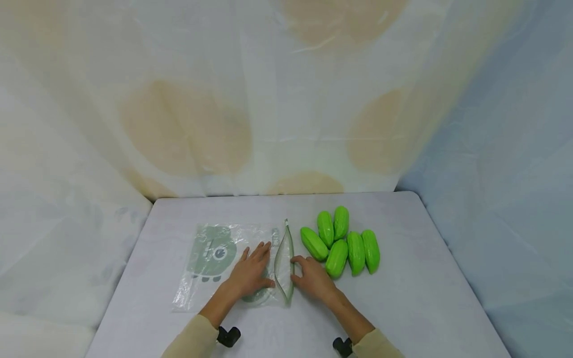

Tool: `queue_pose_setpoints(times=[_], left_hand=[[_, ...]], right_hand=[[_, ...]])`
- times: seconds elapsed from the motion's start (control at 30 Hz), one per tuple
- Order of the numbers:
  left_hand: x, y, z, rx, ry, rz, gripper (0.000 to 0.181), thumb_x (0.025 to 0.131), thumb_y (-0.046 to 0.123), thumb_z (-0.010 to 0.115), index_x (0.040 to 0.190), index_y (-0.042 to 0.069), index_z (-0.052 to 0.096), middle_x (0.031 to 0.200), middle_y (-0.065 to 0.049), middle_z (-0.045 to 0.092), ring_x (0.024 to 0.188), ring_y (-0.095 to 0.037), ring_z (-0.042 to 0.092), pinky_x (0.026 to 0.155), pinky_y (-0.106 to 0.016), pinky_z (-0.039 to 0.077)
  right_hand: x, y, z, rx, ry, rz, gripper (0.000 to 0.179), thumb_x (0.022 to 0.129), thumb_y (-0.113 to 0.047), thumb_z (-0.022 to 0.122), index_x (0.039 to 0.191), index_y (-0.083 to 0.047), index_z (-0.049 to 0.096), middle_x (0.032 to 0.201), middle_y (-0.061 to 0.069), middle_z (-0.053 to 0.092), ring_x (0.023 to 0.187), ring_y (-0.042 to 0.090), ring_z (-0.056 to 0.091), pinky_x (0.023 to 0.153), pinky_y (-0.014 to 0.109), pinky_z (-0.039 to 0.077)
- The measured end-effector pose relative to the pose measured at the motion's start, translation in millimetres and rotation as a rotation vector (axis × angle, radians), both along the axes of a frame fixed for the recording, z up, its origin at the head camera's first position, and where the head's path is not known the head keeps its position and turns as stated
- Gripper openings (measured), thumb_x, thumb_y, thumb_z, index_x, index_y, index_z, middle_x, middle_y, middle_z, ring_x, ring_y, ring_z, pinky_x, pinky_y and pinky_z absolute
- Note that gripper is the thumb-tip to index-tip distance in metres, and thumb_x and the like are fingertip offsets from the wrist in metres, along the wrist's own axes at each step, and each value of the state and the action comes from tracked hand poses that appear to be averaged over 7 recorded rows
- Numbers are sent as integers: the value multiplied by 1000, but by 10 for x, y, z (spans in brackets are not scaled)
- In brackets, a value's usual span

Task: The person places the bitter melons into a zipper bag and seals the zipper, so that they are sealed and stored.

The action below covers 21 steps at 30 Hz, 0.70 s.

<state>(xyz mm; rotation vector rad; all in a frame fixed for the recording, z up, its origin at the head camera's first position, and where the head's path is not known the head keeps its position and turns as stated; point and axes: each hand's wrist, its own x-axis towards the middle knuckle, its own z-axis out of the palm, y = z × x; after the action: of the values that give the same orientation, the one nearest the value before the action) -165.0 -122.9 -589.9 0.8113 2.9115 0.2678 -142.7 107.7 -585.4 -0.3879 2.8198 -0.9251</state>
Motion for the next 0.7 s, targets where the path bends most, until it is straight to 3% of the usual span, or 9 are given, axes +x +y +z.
queue_pose_setpoints(times=[0.17, 0.43, 0.7], left_hand=[[-34, 25, 40, 43, -5, -15, 98, 75, 54, 84, 151, 10, 41, 156, -10, 42, 144, -31, 39, 109, -62, 38], [-68, 42, 37, 38, 41, -89, 101, 73, 49, 87, 157, 32, 31, 161, -3, 34, 142, -38, 40, 96, -65, 45], [-39, 16, 52, 33, 36, -127, 84, 76, 47, 85, 149, 26, 49, 156, -3, 42, 143, -42, 38, 97, -71, 42]], right_hand=[[-7, 2, 12, 16, 3, -2, 42, 89, -22, 75, 128, -10, 64, 84, 3, 56, 64, 12, 46, 53, 27, 41], [-26, 11, 6, 21, 16, 7, 41, 89, -22, 75, 127, -10, 64, 82, 1, 55, 62, 11, 46, 50, 26, 41], [-25, 9, -32, 31, -6, 3, 43, 89, -23, 75, 129, -12, 63, 83, 1, 54, 62, 11, 46, 50, 26, 41]])
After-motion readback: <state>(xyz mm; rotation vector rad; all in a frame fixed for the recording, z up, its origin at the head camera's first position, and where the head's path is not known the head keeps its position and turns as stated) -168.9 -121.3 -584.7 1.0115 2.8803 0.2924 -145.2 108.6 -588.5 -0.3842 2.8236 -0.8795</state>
